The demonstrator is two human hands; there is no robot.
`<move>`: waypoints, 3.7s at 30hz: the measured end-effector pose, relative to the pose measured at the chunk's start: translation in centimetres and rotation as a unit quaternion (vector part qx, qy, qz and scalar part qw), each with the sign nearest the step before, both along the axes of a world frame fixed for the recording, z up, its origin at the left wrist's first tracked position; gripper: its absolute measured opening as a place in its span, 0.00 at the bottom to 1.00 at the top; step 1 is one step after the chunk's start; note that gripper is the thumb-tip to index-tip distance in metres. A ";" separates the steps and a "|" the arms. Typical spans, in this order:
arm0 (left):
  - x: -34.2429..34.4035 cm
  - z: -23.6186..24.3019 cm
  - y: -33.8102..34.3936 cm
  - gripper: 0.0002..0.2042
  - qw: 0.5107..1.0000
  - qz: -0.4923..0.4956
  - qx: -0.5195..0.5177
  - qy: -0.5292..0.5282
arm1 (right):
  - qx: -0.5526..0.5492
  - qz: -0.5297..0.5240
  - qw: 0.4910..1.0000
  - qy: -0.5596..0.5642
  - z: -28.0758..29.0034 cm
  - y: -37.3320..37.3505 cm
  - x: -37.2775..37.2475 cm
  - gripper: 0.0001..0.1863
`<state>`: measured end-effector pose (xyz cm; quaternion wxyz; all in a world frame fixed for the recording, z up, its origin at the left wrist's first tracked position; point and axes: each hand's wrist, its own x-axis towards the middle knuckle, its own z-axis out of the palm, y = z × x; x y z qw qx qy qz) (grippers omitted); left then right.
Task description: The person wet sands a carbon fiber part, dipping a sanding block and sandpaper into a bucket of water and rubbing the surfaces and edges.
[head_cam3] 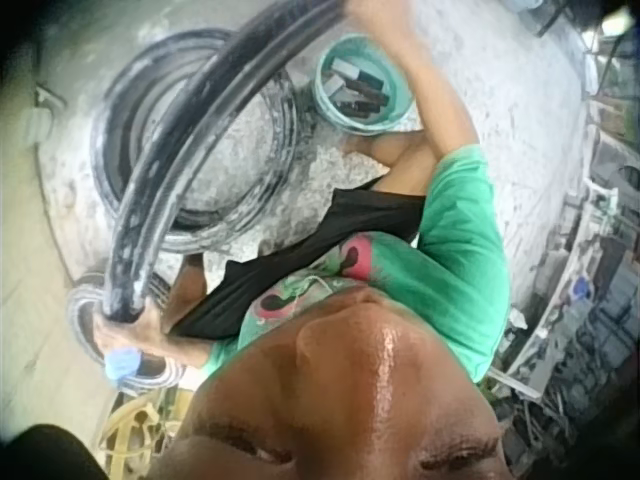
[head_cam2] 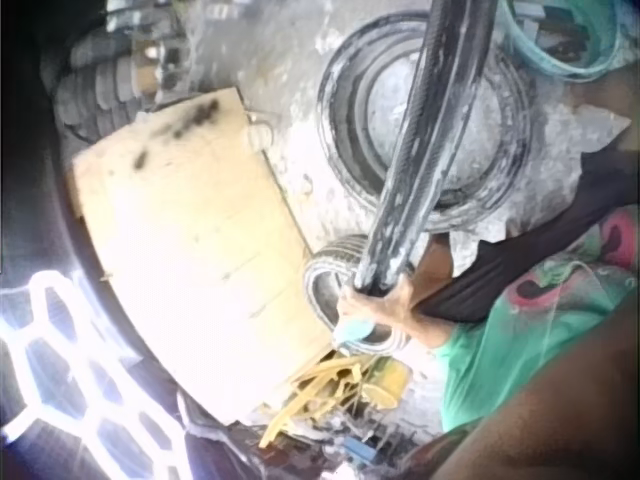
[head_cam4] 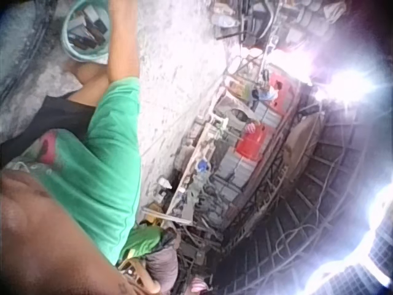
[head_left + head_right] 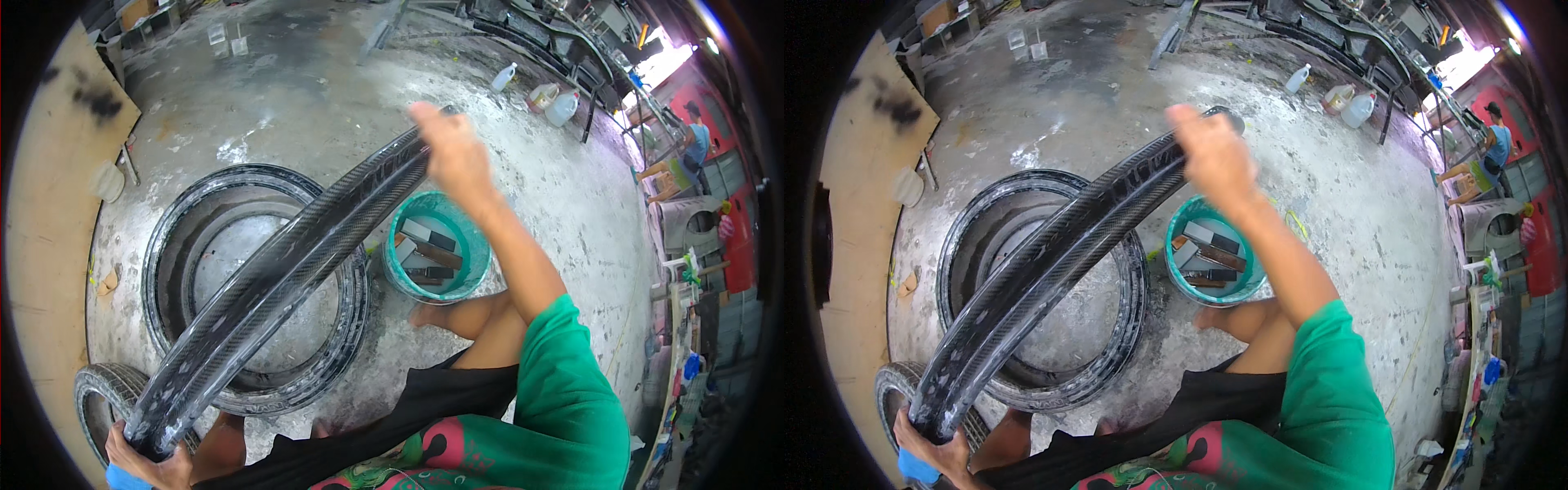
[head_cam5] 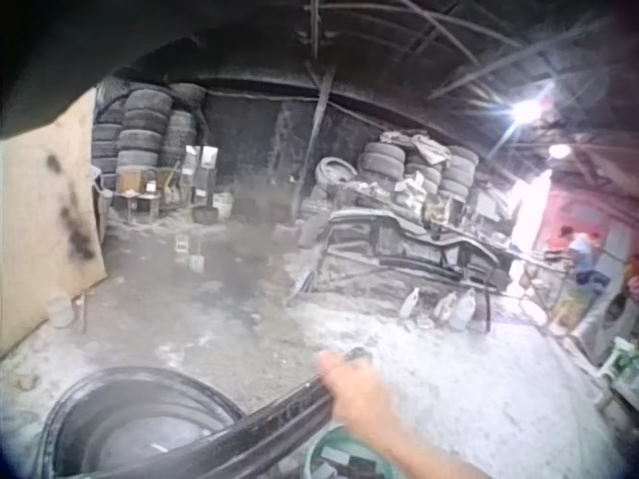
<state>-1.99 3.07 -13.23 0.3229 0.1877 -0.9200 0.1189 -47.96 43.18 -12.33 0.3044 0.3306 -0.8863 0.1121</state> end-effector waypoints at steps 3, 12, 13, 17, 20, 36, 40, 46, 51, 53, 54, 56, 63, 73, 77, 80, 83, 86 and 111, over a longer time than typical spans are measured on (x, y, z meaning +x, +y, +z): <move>-1.3 0.1 0.7 0.40 1.000 -0.013 0.005 0.007 | 0.013 -0.039 0.999 -0.003 -0.8 2.1 -2.9 0.30; -0.6 0.3 0.5 0.40 1.000 -0.010 0.003 -0.004 | 0.018 -0.066 0.998 -0.014 -0.6 2.1 -2.8 0.32; -1.0 0.1 0.4 0.41 1.000 -0.021 0.002 -0.001 | 0.023 -0.069 0.997 0.000 -0.9 2.7 -3.9 0.32; 0.0 -0.7 -0.1 0.41 1.000 -0.009 -0.006 -0.006 | 0.040 0.035 0.998 -0.033 -0.2 -1.9 2.0 0.31; 0.4 0.1 0.2 0.42 1.000 0.010 -0.011 -0.004 | 0.002 0.155 0.988 0.009 1.3 -2.9 5.0 0.29; -0.7 0.3 1.1 0.42 1.000 -0.010 0.008 -0.011 | -0.066 -0.008 0.997 -0.026 -1.6 3.4 -2.9 0.28; -0.9 -0.3 0.7 0.42 1.000 -0.017 0.009 -0.006 | -0.024 -0.036 0.999 0.014 -1.8 -0.5 0.8 0.30; 1.0 -0.2 0.4 0.43 1.000 0.001 0.005 -0.001 | -0.030 0.158 0.974 0.159 -1.7 -3.0 3.6 0.29; -0.8 0.2 0.9 0.42 1.000 -0.020 0.012 -0.013 | -0.149 0.008 0.987 0.057 -3.8 1.5 -3.0 0.21; 0.2 -0.4 0.7 0.42 1.000 -0.008 0.006 -0.009 | -0.169 0.089 0.981 0.002 -2.6 -2.6 2.3 0.21; 0.8 -0.2 0.6 0.42 1.000 0.003 -0.005 -0.004 | -0.147 0.161 0.976 0.017 -1.5 -4.3 5.3 0.22; 1.0 -0.1 0.7 0.41 1.000 0.002 -0.004 -0.007 | -0.174 0.213 0.961 0.024 -1.9 -5.4 7.0 0.24; -0.5 -0.6 0.7 0.42 1.000 -0.022 0.011 -0.012 | -0.204 -0.033 0.978 0.016 -5.2 0.7 -1.9 0.17; 0.2 -0.4 0.7 0.42 1.000 -0.009 0.014 -0.016 | -0.170 -0.047 0.982 0.070 -5.7 2.3 -3.3 0.22; 0.8 -0.4 0.5 0.41 1.000 -0.003 0.009 -0.021 | -0.127 0.055 0.987 0.084 -4.1 -3.0 3.2 0.24; 1.8 -0.3 0.1 0.41 1.000 -0.010 -0.002 -0.012 | -0.113 0.150 0.976 0.110 -3.5 -4.0 5.8 0.26; 0.8 0.5 0.6 0.41 1.000 -0.014 0.003 -0.013 | -0.143 -0.006 0.988 0.058 -4.2 0.1 -1.5 0.24; -1.1 -0.6 0.5 0.41 1.000 -0.019 0.003 -0.007 | -0.138 -0.082 0.981 0.109 -6.2 1.9 -4.2 0.24; 0.4 -0.4 0.5 0.45 1.000 -0.011 -0.018 -0.010 | -0.053 0.071 0.994 0.059 -2.3 -2.1 1.1 0.33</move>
